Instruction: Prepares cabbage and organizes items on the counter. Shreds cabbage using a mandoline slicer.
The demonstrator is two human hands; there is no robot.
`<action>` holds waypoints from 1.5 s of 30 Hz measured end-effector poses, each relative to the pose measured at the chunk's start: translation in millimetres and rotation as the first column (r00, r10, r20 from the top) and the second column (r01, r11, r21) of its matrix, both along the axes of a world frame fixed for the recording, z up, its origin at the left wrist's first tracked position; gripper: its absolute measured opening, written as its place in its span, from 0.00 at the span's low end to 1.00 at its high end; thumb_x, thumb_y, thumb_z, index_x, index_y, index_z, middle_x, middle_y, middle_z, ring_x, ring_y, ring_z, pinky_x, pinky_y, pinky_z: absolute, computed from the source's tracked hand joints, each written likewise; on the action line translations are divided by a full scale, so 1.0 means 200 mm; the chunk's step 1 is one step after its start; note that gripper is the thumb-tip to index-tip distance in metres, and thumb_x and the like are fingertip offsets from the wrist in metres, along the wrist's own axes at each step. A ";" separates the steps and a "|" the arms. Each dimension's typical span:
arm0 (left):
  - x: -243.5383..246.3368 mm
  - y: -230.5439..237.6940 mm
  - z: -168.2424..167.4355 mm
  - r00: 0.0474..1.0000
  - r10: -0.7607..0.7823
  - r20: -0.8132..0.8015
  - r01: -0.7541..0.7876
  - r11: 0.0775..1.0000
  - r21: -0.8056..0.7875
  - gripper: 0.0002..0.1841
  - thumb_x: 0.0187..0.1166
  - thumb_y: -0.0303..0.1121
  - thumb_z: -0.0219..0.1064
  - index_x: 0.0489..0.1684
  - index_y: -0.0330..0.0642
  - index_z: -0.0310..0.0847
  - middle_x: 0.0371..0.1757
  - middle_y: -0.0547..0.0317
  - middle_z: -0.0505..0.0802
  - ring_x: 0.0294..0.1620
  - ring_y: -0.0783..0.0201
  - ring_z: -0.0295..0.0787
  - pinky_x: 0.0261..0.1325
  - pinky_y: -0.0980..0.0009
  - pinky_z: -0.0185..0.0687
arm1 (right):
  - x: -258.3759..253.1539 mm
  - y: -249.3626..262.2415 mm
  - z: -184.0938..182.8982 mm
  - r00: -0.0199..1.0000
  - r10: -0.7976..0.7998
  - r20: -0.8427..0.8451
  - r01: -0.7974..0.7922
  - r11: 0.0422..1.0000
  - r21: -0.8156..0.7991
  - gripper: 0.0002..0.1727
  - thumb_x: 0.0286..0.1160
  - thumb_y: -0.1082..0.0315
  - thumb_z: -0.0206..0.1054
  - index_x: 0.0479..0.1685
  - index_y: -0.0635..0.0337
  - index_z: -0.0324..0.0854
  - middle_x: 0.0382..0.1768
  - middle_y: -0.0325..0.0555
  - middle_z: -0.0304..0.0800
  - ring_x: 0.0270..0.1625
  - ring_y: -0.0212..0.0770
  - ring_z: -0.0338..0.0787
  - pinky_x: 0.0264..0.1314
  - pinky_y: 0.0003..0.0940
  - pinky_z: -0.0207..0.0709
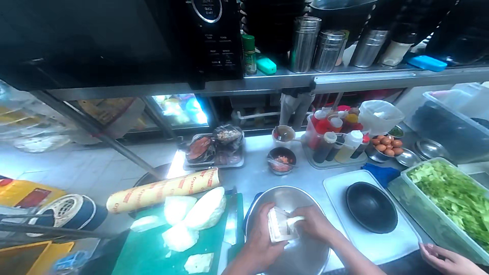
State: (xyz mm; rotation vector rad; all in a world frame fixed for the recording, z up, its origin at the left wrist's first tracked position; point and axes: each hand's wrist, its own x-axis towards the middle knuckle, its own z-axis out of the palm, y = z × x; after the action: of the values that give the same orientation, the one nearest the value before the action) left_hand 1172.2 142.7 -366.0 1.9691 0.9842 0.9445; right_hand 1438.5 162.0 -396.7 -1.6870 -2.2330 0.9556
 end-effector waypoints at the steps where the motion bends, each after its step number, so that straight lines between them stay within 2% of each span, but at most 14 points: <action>1: 0.00 0.00 0.00 1.000 0.007 -0.003 -0.007 1.000 0.001 0.60 0.52 0.48 0.90 0.89 0.42 0.52 0.84 0.48 0.72 0.84 0.59 0.69 0.85 0.60 0.73 | 0.02 0.00 -0.07 1.000 -0.004 0.025 0.005 1.000 -0.029 0.13 0.68 0.56 0.74 0.53 0.36 0.93 0.49 0.33 0.97 0.56 0.39 0.94 0.64 0.55 0.85; 4: -0.01 0.00 -0.01 1.000 0.017 -0.011 -0.017 1.000 0.001 0.60 0.51 0.49 0.90 0.88 0.42 0.53 0.83 0.48 0.73 0.84 0.59 0.70 0.85 0.60 0.73 | 0.02 -0.01 -0.05 1.000 -0.002 0.025 0.003 0.999 -0.038 0.14 0.69 0.57 0.74 0.54 0.35 0.92 0.51 0.33 0.96 0.56 0.39 0.93 0.65 0.54 0.85; 9: -0.01 0.00 0.01 1.000 0.016 -0.019 -0.016 1.000 -0.001 0.59 0.53 0.49 0.88 0.88 0.42 0.53 0.82 0.48 0.74 0.82 0.59 0.72 0.83 0.60 0.75 | -0.07 -0.01 0.24 0.992 -0.004 -0.128 0.016 0.995 0.100 0.11 0.73 0.53 0.75 0.52 0.31 0.92 0.50 0.19 0.95 0.54 0.21 0.91 0.64 0.36 0.87; 14: 0.00 -0.01 0.04 0.998 0.006 -0.055 -0.007 1.000 -0.024 0.58 0.53 0.49 0.89 0.88 0.41 0.55 0.83 0.48 0.73 0.84 0.59 0.70 0.85 0.60 0.72 | 0.04 -0.03 -0.13 0.998 -0.051 0.036 0.053 0.997 -0.060 0.14 0.66 0.56 0.76 0.51 0.37 0.93 0.50 0.35 0.97 0.56 0.42 0.93 0.65 0.58 0.84; 16: 0.00 0.01 0.06 0.997 0.008 -0.077 -0.008 1.000 -0.007 0.58 0.53 0.50 0.88 0.87 0.41 0.56 0.82 0.47 0.74 0.83 0.58 0.70 0.85 0.60 0.72 | 0.02 -0.02 -0.04 0.999 -0.045 0.001 0.045 0.998 -0.044 0.14 0.67 0.56 0.76 0.53 0.36 0.93 0.51 0.33 0.96 0.57 0.39 0.93 0.66 0.55 0.85; 20: 0.02 0.02 0.07 0.994 -0.001 -0.109 -0.001 1.000 -0.016 0.56 0.55 0.52 0.86 0.88 0.43 0.56 0.82 0.49 0.74 0.83 0.60 0.71 0.85 0.60 0.72 | -0.06 -0.03 0.27 0.992 -0.021 -0.128 0.036 0.993 0.111 0.11 0.72 0.54 0.75 0.52 0.30 0.92 0.50 0.19 0.95 0.54 0.21 0.91 0.65 0.38 0.87; 22: 0.03 0.04 0.09 0.990 -0.005 -0.138 0.003 1.000 -0.019 0.56 0.55 0.53 0.86 0.88 0.44 0.56 0.82 0.49 0.74 0.84 0.60 0.69 0.86 0.61 0.70 | -0.03 -0.01 0.17 0.994 -0.045 -0.103 0.054 0.995 0.086 0.11 0.71 0.53 0.75 0.52 0.30 0.92 0.50 0.20 0.96 0.54 0.22 0.92 0.65 0.39 0.87; 26: 0.04 0.05 0.11 0.982 -0.017 -0.190 0.013 1.000 -0.020 0.56 0.55 0.54 0.85 0.88 0.45 0.56 0.83 0.52 0.74 0.86 0.61 0.67 0.88 0.61 0.67 | 0.06 -0.03 -0.12 0.996 -0.091 0.025 0.092 0.995 -0.047 0.13 0.66 0.54 0.76 0.51 0.35 0.93 0.50 0.31 0.96 0.56 0.36 0.93 0.66 0.53 0.85; 32: 0.06 0.09 0.15 0.970 -0.053 -0.235 0.048 0.999 -0.025 0.54 0.58 0.52 0.82 0.89 0.46 0.56 0.84 0.51 0.73 0.86 0.60 0.66 0.88 0.61 0.65 | -0.04 -0.02 0.29 0.978 -0.096 -0.187 0.121 0.984 0.129 0.11 0.69 0.53 0.78 0.50 0.31 0.93 0.47 0.18 0.96 0.51 0.19 0.92 0.61 0.34 0.89; 37: 0.08 0.11 0.19 0.953 -0.088 -0.292 0.074 0.996 -0.058 0.54 0.58 0.53 0.82 0.90 0.49 0.55 0.85 0.53 0.71 0.88 0.60 0.63 0.89 0.60 0.63 | 0.09 -0.04 -0.14 0.987 -0.161 -0.006 0.161 0.986 -0.043 0.14 0.63 0.55 0.80 0.49 0.37 0.94 0.48 0.31 0.97 0.54 0.33 0.93 0.64 0.50 0.86; 39: 0.09 0.13 0.21 0.952 -0.088 -0.293 0.071 0.995 -0.068 0.55 0.58 0.51 0.82 0.90 0.50 0.53 0.86 0.53 0.70 0.88 0.60 0.63 0.89 0.60 0.64 | 0.12 -0.03 -0.15 0.978 -0.208 0.009 0.208 0.977 -0.048 0.14 0.62 0.54 0.80 0.48 0.35 0.94 0.47 0.29 0.97 0.52 0.33 0.94 0.62 0.49 0.87; 41: 0.10 0.15 0.22 0.953 -0.086 -0.291 0.065 0.995 -0.081 0.56 0.57 0.50 0.81 0.93 0.52 0.50 0.87 0.53 0.69 0.89 0.59 0.62 0.88 0.60 0.65 | 0.12 -0.04 -0.01 0.959 -0.280 -0.051 0.279 0.960 -0.026 0.14 0.63 0.55 0.81 0.50 0.33 0.94 0.47 0.26 0.97 0.50 0.30 0.94 0.59 0.46 0.89; 43: 0.12 0.16 0.22 0.953 -0.095 -0.289 0.075 0.994 -0.082 0.58 0.58 0.51 0.80 0.94 0.52 0.47 0.87 0.52 0.69 0.88 0.59 0.63 0.87 0.59 0.67 | 0.14 -0.06 0.19 0.907 -0.355 -0.229 0.356 0.934 -0.034 0.14 0.64 0.58 0.81 0.51 0.36 0.94 0.47 0.27 0.96 0.42 0.31 0.95 0.48 0.40 0.93; 45: 0.15 0.18 0.24 0.959 -0.102 -0.264 0.085 0.994 -0.074 0.59 0.58 0.52 0.82 0.95 0.53 0.46 0.86 0.52 0.70 0.86 0.58 0.66 0.86 0.57 0.69 | 0.15 -0.09 0.41 0.744 -0.372 -0.555 0.378 0.919 -0.110 0.15 0.64 0.66 0.82 0.52 0.50 0.94 0.45 0.44 0.97 0.33 0.43 0.94 0.34 0.42 0.92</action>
State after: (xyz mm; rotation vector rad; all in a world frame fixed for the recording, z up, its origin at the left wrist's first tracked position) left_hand 1202.4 178.0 -318.3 2.1073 1.0434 0.5975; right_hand 1468.0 144.6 -315.2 -1.4981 -1.4385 1.1429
